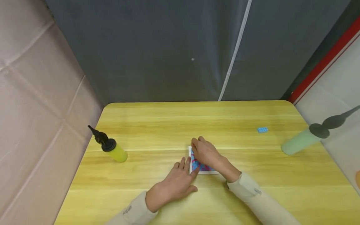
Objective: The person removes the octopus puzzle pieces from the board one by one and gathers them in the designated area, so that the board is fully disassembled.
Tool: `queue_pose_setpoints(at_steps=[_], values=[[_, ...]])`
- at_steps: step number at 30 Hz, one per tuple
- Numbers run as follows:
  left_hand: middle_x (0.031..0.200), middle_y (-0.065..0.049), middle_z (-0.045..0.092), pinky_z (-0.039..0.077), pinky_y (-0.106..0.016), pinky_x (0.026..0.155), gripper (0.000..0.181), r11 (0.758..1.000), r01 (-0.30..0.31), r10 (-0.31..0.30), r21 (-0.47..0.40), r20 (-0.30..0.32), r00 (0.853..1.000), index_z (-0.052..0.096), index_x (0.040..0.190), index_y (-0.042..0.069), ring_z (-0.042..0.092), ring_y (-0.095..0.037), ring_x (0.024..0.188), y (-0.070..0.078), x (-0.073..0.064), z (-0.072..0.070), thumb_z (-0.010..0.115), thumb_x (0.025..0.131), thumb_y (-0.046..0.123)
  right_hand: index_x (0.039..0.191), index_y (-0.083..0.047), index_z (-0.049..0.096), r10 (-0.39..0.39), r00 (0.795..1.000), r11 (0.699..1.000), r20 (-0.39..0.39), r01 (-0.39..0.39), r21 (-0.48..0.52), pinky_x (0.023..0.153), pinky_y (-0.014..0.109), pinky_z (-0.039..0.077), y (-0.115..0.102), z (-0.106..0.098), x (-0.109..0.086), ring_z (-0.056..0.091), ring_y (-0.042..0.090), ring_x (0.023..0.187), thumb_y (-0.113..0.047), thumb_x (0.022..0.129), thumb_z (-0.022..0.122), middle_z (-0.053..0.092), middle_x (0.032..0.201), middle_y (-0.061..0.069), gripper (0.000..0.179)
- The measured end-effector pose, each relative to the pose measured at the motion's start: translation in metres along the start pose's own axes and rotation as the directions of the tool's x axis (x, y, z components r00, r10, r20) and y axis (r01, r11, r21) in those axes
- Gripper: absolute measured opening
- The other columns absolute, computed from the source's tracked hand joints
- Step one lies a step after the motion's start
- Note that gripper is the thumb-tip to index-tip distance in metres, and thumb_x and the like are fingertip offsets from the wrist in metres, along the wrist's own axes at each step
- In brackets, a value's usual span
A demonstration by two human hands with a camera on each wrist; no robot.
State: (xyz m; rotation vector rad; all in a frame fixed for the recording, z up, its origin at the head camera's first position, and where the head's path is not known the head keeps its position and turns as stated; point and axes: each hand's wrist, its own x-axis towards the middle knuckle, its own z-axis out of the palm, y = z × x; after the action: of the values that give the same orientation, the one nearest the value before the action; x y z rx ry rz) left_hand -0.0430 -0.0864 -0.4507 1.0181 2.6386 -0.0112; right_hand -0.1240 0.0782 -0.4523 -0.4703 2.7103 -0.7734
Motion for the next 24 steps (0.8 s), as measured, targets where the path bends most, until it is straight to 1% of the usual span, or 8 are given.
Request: queue_pose_setpoints(at_steps=[3, 6, 9, 11, 13, 16, 18, 24], values=[[0.164, -0.030, 0.031, 0.043, -0.053, 0.117, 0.071, 1.000, 0.003, -0.003, 0.009, -0.003, 1.000, 0.044, 0.158, 0.021, 0.037, -0.046, 0.151, 0.000, 0.001, -0.001, 0.057, 0.099, 0.059, 0.096, -0.007, 0.059, -0.015, 1.000, 1.000, 0.004, 0.015, 0.026, 0.057, 0.023, 0.041, 0.002, -0.002, -0.002, 0.048, 0.016, 0.066, -0.012, 0.105, 0.058, 0.050, 0.088, 0.005, 0.010], [0.164, -0.030, 0.032, 0.044, -0.053, 0.116, 0.071, 1.000, 0.007, -0.007, 0.019, -0.002, 1.000, 0.044, 0.158, 0.021, 0.037, -0.046, 0.150, 0.001, 0.001, -0.001, 0.057, 0.099, 0.060, 0.103, -0.004, 0.060, -0.023, 1.000, 0.998, 0.008, 0.022, 0.054, 0.059, 0.023, 0.042, 0.005, -0.003, -0.003, 0.049, 0.015, 0.069, -0.009, 0.102, 0.062, 0.052, 0.093, 0.005, 0.006], [0.164, -0.030, 0.031, 0.044, -0.052, 0.116, 0.072, 1.000, 0.011, -0.011, 0.023, 0.002, 1.000, 0.044, 0.158, 0.021, 0.037, -0.045, 0.151, 0.001, 0.002, -0.002, 0.057, 0.099, 0.060, 0.116, -0.002, 0.061, -0.008, 1.000, 0.997, 0.015, 0.006, 0.073, 0.062, 0.024, 0.046, 0.007, -0.003, -0.004, 0.051, 0.015, 0.071, -0.008, 0.102, 0.062, 0.054, 0.100, 0.006, 0.016], [0.164, -0.029, 0.031, 0.044, -0.052, 0.116, 0.072, 1.000, 0.011, -0.011, 0.023, 0.004, 1.000, 0.044, 0.158, 0.021, 0.037, -0.045, 0.151, 0.000, 0.002, -0.002, 0.056, 0.099, 0.060, 0.119, -0.002, 0.062, 0.003, 1.000, 0.998, 0.020, -0.005, 0.070, 0.063, 0.024, 0.047, 0.008, -0.003, -0.004, 0.052, 0.015, 0.072, -0.009, 0.102, 0.062, 0.055, 0.104, 0.007, 0.019], [0.165, -0.029, 0.030, 0.043, -0.052, 0.117, 0.072, 1.000, 0.010, -0.010, 0.018, 0.009, 1.000, 0.043, 0.158, 0.021, 0.036, -0.045, 0.151, 0.000, 0.002, -0.002, 0.056, 0.099, 0.060, 0.119, -0.003, 0.063, 0.008, 1.000, 0.998, 0.021, -0.010, 0.067, 0.064, 0.025, 0.048, 0.008, -0.003, -0.005, 0.053, 0.016, 0.073, -0.008, 0.102, 0.062, 0.056, 0.105, 0.008, 0.018], [0.165, -0.029, 0.030, 0.043, -0.052, 0.117, 0.073, 1.000, 0.008, -0.008, 0.014, 0.013, 1.000, 0.043, 0.159, 0.021, 0.036, -0.045, 0.152, 0.000, 0.002, -0.003, 0.056, 0.099, 0.061, 0.119, -0.003, 0.064, -0.005, 1.000, 0.998, 0.015, 0.004, 0.066, 0.063, 0.025, 0.048, 0.009, -0.004, -0.005, 0.054, 0.015, 0.072, -0.005, 0.102, 0.060, 0.060, 0.102, 0.008, 0.018], [0.165, -0.029, 0.029, 0.043, -0.052, 0.117, 0.072, 1.000, 0.008, -0.008, 0.013, 0.017, 1.000, 0.042, 0.159, 0.021, 0.036, -0.045, 0.151, 0.000, 0.002, -0.003, 0.056, 0.100, 0.061, 0.118, -0.004, 0.065, -0.012, 1.000, 0.998, 0.006, 0.012, 0.069, 0.060, 0.025, 0.047, 0.010, -0.004, -0.005, 0.053, 0.015, 0.069, -0.003, 0.102, 0.058, 0.061, 0.096, 0.006, 0.017], [0.164, -0.030, 0.030, 0.043, -0.052, 0.117, 0.072, 1.000, 0.012, -0.012, 0.005, 0.010, 1.000, 0.043, 0.159, 0.021, 0.036, -0.046, 0.151, -0.001, 0.003, -0.001, 0.056, 0.100, 0.060, 0.118, -0.005, 0.064, -0.035, 0.999, 0.995, -0.008, 0.035, 0.094, 0.056, 0.024, 0.042, 0.012, -0.006, -0.006, 0.050, 0.013, 0.062, -0.002, 0.105, 0.050, 0.058, 0.085, 0.002, 0.019]])
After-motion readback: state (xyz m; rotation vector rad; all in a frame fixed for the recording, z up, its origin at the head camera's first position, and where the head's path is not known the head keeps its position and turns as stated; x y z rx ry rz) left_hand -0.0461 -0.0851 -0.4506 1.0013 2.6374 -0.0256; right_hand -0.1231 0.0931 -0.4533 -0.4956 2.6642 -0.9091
